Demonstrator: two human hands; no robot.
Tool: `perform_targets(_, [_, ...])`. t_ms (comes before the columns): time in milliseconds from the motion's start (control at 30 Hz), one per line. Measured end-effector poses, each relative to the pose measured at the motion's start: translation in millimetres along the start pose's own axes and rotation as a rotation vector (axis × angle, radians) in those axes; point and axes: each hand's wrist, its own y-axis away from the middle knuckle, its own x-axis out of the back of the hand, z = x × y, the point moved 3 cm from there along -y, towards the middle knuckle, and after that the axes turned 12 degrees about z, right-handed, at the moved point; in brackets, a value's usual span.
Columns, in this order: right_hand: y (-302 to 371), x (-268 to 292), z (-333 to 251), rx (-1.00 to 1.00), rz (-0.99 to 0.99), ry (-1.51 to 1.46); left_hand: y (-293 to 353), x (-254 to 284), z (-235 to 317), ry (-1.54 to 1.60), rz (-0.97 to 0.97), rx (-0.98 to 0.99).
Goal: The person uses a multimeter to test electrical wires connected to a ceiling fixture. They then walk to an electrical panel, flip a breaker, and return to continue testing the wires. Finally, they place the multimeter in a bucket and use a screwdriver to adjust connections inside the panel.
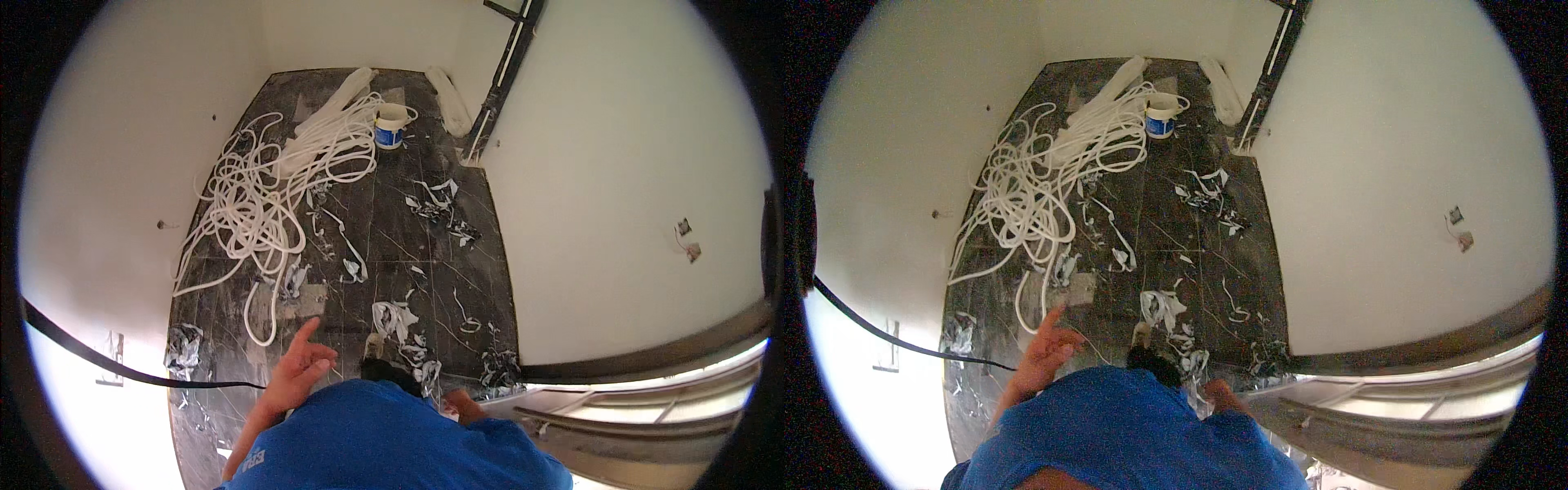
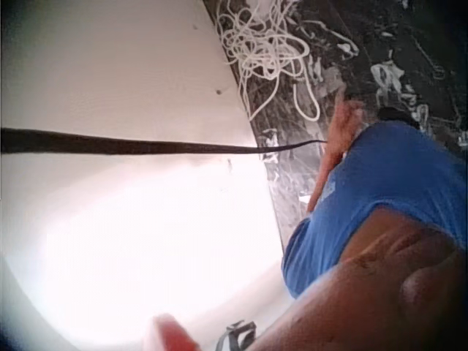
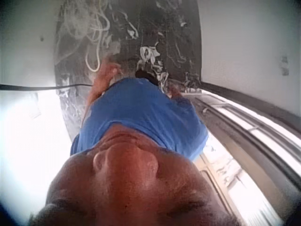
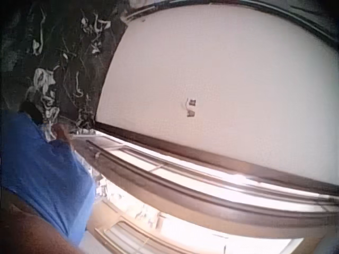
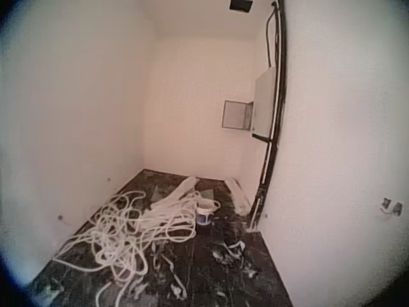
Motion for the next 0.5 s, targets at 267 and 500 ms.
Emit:
perform_targets(267, [-196, 346, 10, 0.208, 0.749, -0.395, -207, 11, 71, -0.130, -0.034, -0.086])
perform_targets(500, [-281, 540, 63, -0.230, 0.837, -1.237, -380, 7, 88, -0.143, -0.207, 0.048])
